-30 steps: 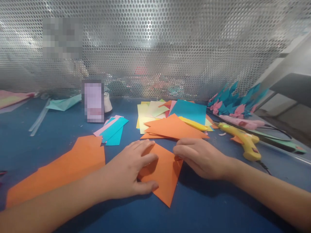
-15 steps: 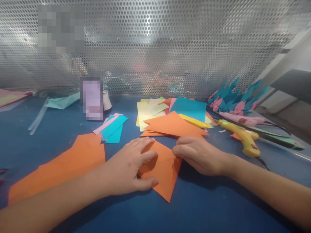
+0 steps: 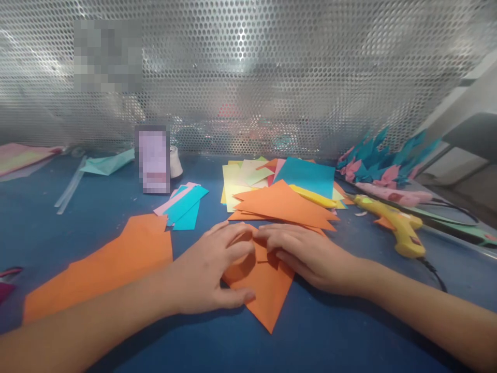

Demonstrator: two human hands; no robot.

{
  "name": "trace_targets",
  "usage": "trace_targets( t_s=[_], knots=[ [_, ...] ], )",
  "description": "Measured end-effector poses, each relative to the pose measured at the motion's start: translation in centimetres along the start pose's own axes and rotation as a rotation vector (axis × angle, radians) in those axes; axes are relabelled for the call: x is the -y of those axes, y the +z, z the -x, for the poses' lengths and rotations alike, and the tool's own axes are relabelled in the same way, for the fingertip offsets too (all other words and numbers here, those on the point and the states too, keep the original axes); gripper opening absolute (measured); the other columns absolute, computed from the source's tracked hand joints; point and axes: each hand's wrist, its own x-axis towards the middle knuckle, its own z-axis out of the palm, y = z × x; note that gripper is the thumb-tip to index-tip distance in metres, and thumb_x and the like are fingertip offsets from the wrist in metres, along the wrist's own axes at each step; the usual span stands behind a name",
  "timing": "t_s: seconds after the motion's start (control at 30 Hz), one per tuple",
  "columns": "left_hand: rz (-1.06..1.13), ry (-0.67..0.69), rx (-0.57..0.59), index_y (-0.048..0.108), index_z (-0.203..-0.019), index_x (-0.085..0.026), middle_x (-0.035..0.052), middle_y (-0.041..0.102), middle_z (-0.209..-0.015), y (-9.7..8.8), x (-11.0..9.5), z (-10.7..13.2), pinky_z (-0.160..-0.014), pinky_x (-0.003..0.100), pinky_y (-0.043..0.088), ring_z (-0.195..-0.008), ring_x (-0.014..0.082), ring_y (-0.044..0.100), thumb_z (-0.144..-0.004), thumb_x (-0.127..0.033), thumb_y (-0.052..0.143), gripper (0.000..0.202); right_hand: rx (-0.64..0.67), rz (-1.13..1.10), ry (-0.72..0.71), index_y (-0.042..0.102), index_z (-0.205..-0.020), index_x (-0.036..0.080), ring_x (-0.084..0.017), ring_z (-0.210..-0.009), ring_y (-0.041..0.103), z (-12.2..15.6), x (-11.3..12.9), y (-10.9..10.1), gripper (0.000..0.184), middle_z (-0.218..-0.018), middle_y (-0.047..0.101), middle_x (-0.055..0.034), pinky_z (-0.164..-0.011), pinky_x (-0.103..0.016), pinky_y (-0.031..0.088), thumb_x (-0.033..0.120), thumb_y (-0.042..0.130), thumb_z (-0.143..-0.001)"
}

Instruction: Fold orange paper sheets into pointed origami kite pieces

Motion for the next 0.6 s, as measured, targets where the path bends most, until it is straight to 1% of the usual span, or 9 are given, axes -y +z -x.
trace_targets(
  t_s=[0.07,0.13,0.2,0.27,0.33,0.4,0.5,0.6],
  knots=[
    [-0.038,-0.072,-0.085,0.044,-0.118,-0.022,0.0124,0.04,-0.136,0.3,0.2,0.2,-0.106,0.054,0.028,-0.125,0.0321,0.038,-0.08,-0.054,0.059,0.052,0.059,0.032,-0.001,0.052,-0.107,0.019,-0.017,-0.124,0.047,0.0,0.0,0.0,0.02,-0.131,0.054,-0.0094,-0.099,-0.033,0.042,0.013,0.037,-0.094],
    [-0.074,-0.197,-0.159,0.038,-0.123,-0.021,0.0141,0.041,-0.135,0.5,0.4,0.5,-0.102,0.056,0.031,-0.124,0.0338,0.037,-0.083,-0.058,0.053,0.057,0.094,0.059,-0.004,0.054,-0.112,0.019,-0.017,-0.125,0.046,0.0,0.0,-0.1,0.024,-0.133,0.053,-0.0088,-0.1,-0.033,0.042,0.015,0.036,-0.095],
    [-0.078,-0.307,-0.18,0.036,-0.124,-0.021,0.0136,0.044,-0.129,0.7,0.6,0.7,-0.098,0.055,0.035,-0.119,0.0335,0.041,-0.084,-0.06,0.049,0.058,0.107,0.087,-0.009,0.054,-0.114,0.018,-0.017,-0.125,0.046,0.0,-0.1,-0.1,0.026,-0.134,0.053,-0.0081,-0.101,-0.033,0.041,0.017,0.036,-0.096],
    [-0.055,-0.37,-0.176,0.035,-0.124,-0.022,0.0118,0.046,-0.126,0.6,0.7,0.8,-0.094,0.052,0.039,-0.113,0.031,0.045,-0.085,-0.058,0.049,0.055,0.118,0.115,-0.016,0.055,-0.115,0.018,-0.018,-0.125,0.046,0.0,-0.1,-0.2,0.026,-0.134,0.053,-0.0075,-0.102,-0.034,0.04,0.021,0.038,-0.096],
    [-0.031,-0.404,-0.178,0.034,-0.125,-0.023,0.0102,0.045,-0.127,0.5,0.7,0.8,-0.092,0.048,0.041,-0.11,0.0286,0.046,-0.087,-0.052,0.048,0.05,0.131,0.136,-0.02,0.056,-0.115,0.017,-0.019,-0.125,0.046,0.1,-0.1,-0.2,0.025,-0.134,0.053,-0.0075,-0.103,-0.035,0.039,0.027,0.042,-0.096],
    [-0.039,-0.418,-0.181,0.034,-0.127,-0.024,0.0087,0.045,-0.129,0.3,0.8,0.8,-0.093,0.048,0.039,-0.112,0.0282,0.044,-0.088,-0.047,0.047,0.047,0.142,0.15,-0.027,0.057,-0.112,0.017,-0.021,-0.125,0.045,0.1,-0.1,-0.2,0.026,-0.134,0.053,-0.0081,-0.104,-0.036,0.039,0.031,0.044,-0.095],
    [-0.085,-0.433,-0.158,0.036,-0.13,-0.026,0.0059,0.048,-0.129,0.0,1.1,0.8,-0.096,0.051,0.033,-0.115,0.03,0.04,-0.09,-0.049,0.043,0.046,0.153,0.167,-0.03,0.059,-0.106,0.016,-0.022,-0.125,0.045,0.2,0.0,-0.1,0.024,-0.134,0.053,-0.0083,-0.104,-0.036,0.039,0.032,0.044,-0.095],
    [-0.085,-0.437,-0.138,0.042,-0.127,-0.026,0.005,0.052,-0.123,0.0,1.2,0.6,-0.094,0.051,0.033,-0.112,0.0297,0.041,-0.09,-0.051,0.044,0.045,0.156,0.188,-0.042,0.058,-0.108,0.016,-0.023,-0.125,0.046,0.2,0.0,0.0,0.025,-0.134,0.054,-0.0088,-0.103,-0.038,0.039,0.033,0.044,-0.095]
  ],
)
